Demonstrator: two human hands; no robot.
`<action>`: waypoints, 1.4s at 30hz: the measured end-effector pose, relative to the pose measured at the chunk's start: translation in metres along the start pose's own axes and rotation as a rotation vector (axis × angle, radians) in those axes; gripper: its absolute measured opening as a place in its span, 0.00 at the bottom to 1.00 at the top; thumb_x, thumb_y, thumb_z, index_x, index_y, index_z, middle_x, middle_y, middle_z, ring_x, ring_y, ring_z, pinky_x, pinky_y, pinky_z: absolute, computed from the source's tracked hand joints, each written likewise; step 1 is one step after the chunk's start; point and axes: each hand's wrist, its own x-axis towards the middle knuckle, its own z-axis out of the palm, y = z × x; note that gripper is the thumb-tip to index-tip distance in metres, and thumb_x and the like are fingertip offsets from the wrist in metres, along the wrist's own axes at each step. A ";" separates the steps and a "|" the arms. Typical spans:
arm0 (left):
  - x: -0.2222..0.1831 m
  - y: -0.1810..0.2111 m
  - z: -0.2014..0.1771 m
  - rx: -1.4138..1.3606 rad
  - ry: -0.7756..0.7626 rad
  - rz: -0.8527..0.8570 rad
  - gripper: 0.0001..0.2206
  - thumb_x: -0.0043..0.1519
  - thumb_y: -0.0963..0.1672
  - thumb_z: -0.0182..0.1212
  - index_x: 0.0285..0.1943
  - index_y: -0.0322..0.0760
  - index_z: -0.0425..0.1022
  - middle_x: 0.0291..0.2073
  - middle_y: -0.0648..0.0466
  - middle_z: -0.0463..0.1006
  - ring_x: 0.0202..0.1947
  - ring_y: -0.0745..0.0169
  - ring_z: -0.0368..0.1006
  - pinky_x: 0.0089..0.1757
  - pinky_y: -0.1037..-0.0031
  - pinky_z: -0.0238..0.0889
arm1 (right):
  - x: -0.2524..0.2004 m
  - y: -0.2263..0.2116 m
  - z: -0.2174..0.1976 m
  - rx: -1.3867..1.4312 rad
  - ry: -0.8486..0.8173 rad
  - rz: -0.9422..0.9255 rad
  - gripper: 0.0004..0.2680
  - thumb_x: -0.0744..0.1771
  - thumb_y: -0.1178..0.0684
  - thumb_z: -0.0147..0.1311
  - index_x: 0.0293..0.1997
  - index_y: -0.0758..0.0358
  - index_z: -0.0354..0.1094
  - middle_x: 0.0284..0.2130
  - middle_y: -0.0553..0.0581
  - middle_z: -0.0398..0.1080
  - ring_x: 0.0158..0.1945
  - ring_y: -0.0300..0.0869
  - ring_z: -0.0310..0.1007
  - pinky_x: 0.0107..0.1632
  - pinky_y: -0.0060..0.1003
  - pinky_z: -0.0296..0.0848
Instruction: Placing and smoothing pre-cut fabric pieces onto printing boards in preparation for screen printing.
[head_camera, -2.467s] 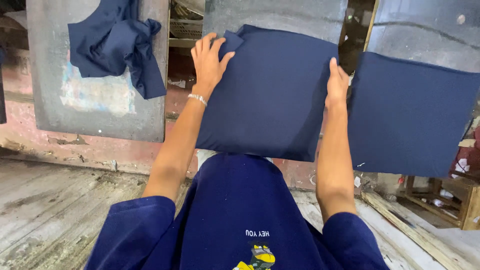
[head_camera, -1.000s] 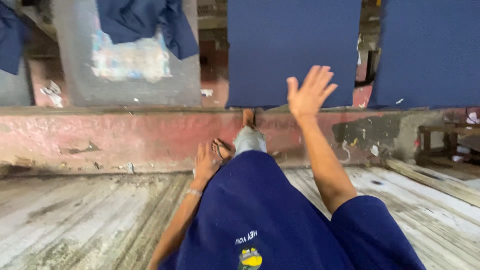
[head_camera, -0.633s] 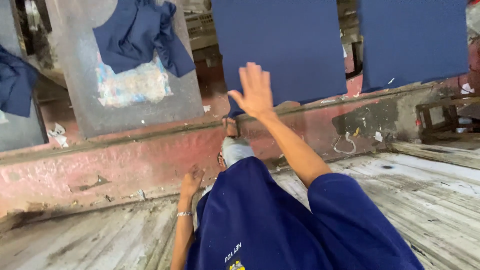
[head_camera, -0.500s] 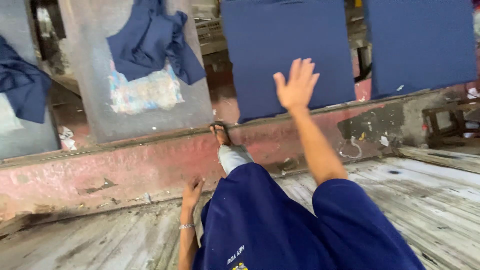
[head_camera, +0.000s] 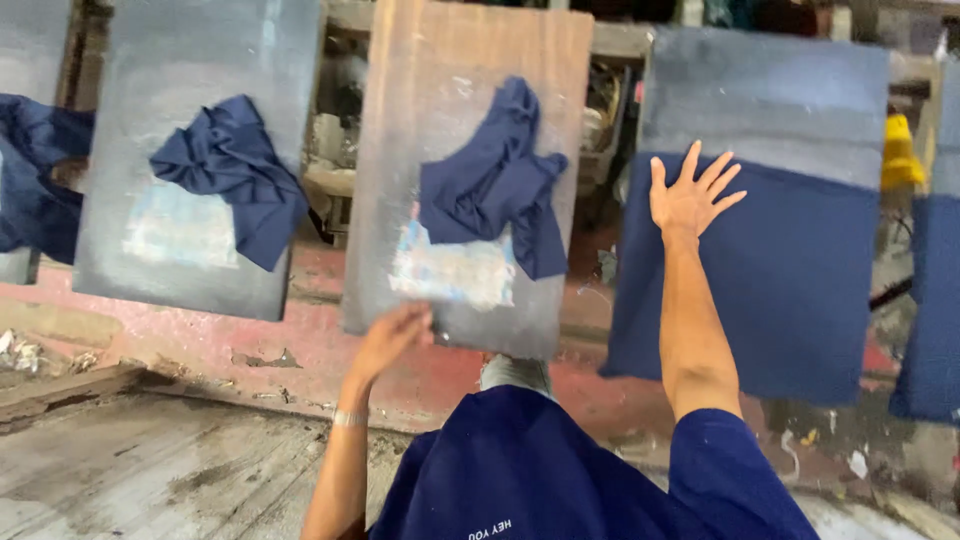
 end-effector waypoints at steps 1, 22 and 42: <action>0.033 0.000 -0.007 -0.006 0.006 -0.005 0.19 0.67 0.48 0.56 0.62 0.35 0.78 0.50 0.35 0.81 0.54 0.30 0.75 0.55 0.48 0.66 | 0.007 -0.012 -0.001 -0.004 -0.003 -0.009 0.34 0.69 0.18 0.23 0.82 0.45 0.36 0.78 0.66 0.27 0.79 0.59 0.17 0.73 0.73 0.18; 0.259 0.016 0.040 -0.043 0.258 0.561 0.10 0.76 0.45 0.51 0.48 0.30 0.63 0.60 0.34 0.71 0.60 0.31 0.67 0.56 0.54 0.59 | -0.295 -0.140 0.053 1.675 -0.629 0.346 0.21 0.71 0.41 0.51 0.59 0.75 0.69 0.44 0.80 0.74 0.38 0.61 0.81 0.40 0.50 0.83; 0.060 -0.047 -0.068 -1.653 0.274 -0.397 0.15 0.55 0.47 0.79 0.28 0.43 0.73 0.23 0.67 0.80 0.23 0.81 0.73 0.30 0.96 0.69 | -0.433 -0.206 -0.073 2.350 -0.222 0.348 0.02 0.68 0.63 0.56 0.39 0.69 0.74 0.45 0.67 0.79 0.46 0.60 0.80 0.56 0.74 0.73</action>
